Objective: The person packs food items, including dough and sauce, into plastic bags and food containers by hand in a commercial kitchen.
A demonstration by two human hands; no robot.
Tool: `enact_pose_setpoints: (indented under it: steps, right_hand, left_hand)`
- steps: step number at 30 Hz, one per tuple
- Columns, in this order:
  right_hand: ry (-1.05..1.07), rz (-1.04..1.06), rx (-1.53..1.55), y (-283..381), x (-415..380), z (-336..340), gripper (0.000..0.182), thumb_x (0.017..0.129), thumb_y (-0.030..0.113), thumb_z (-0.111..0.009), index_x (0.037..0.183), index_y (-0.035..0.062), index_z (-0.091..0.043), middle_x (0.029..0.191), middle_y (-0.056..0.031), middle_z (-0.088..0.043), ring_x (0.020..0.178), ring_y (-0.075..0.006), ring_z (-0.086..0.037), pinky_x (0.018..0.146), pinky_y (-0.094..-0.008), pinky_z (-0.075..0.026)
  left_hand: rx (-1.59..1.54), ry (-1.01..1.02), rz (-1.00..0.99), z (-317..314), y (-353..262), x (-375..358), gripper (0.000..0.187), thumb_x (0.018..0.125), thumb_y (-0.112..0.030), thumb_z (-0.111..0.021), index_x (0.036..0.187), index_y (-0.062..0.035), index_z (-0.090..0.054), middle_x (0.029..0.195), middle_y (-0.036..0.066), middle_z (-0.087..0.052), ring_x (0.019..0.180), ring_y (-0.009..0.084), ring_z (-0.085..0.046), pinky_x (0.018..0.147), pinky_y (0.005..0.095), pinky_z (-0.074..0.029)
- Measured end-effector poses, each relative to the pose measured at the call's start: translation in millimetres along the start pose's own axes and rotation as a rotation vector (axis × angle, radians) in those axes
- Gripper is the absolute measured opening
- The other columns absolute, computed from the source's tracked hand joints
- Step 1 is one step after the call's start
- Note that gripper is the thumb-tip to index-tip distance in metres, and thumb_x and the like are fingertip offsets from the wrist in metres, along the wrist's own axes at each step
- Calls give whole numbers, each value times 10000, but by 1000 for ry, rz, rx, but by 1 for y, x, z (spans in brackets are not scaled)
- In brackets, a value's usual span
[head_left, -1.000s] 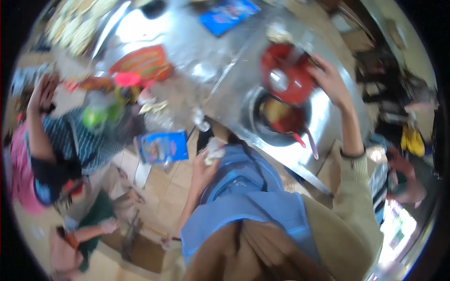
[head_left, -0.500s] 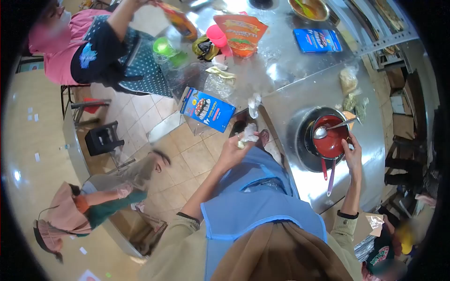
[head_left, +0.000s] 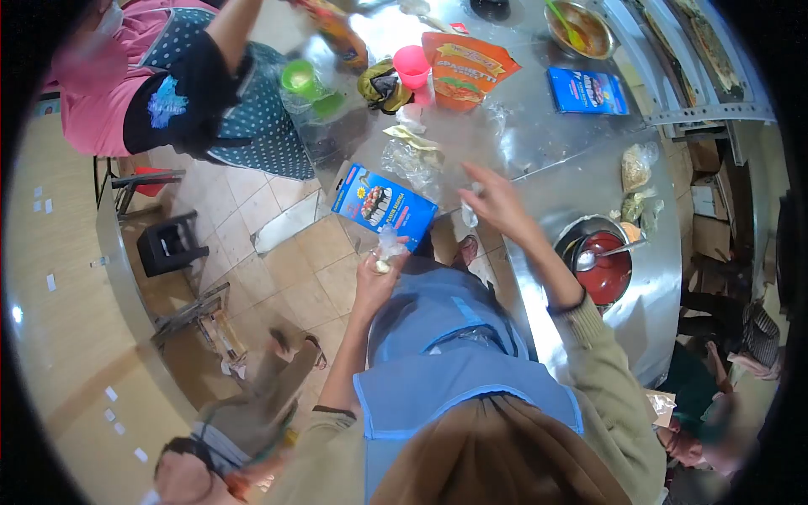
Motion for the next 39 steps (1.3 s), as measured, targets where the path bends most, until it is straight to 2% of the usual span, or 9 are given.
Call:
enact_pose_setpoints:
  steps: [1,4,7,16,19,25,28,32,39]
  right_hand:
    - [-44,171,-157,-4,20,-30,680,792,251,-674,1359,40,-364,1292,-231,-459,953,-356,-609,804,-383,-511]
    - [164,-124,-347,-20,66,-87,898,745,286,-720,1426,65,-178,1382,-295,-297,965,-424,-596,778,-433,-523]
    - [224,-253,-411,-41,83,-112,983,689,359,-754,1432,112,-160,1304,-282,-361,1099,-441,-493,852,-478,-471]
    - [77,-152,-382,-59,93,-112,353,705,114,-637,1004,57,-458,865,-215,-583,748,-395,-621,596,-497,-505]
    - [18,-108,-335,-51,98,-89,348,732,121,-604,1060,64,-503,849,-215,-610,762,-381,-623,609,-492,-506]
    - [297,-482,112,-41,101,-52,678,827,401,-595,1330,5,-370,1015,-226,-616,612,-254,-656,549,-366,-520]
    - [330,-776,419,-25,99,-43,669,833,425,-608,1318,32,-365,993,-138,-612,592,-175,-647,497,-274,-492]
    - [447,-827,740,-12,105,-34,747,846,408,-593,1361,16,-220,1282,-176,-427,571,-161,-639,448,-234,-463]
    - [347,-643,481,-27,118,-28,429,871,203,-543,1220,9,-387,911,-115,-567,499,-147,-591,399,-259,-422]
  left_hand:
    - [-24,-2,8,7,-1,3,248,888,-194,-619,1099,-64,-634,824,8,-647,603,27,-488,525,204,-397]
    - [-83,-16,33,27,-7,12,249,887,-196,-622,1095,-59,-636,813,4,-641,599,29,-485,526,202,-395]
    - [-103,-41,63,47,-7,25,257,888,-202,-622,1093,-48,-634,801,0,-629,599,30,-480,530,200,-394]
    - [-184,-17,107,72,-16,69,280,901,-256,-604,1082,-45,-639,797,-15,-605,613,31,-456,541,197,-386]
    - [-160,21,82,71,-26,81,280,901,-257,-605,1085,-50,-640,794,-20,-599,603,28,-444,536,196,-377]
    - [-188,118,108,63,-36,99,296,894,-217,-617,1127,-36,-613,1033,23,-646,820,61,-585,556,206,-421]
    - [-181,133,90,60,-40,105,279,888,-197,-623,1120,-43,-619,972,16,-653,767,51,-572,552,203,-417]
    - [-147,141,107,61,-39,109,241,883,-172,-627,1093,-54,-633,857,-3,-649,687,31,-534,554,194,-414]
    - [-144,135,113,63,-38,108,242,885,-185,-624,1090,-57,-633,914,-1,-650,741,43,-556,578,196,-435]
Point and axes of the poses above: each hand's wrist, its own x-axis towards the middle knuckle, its own z-axis out of the back of the hand, y = z × x, the point moved 6 cm from there along x, towards the middle knuckle
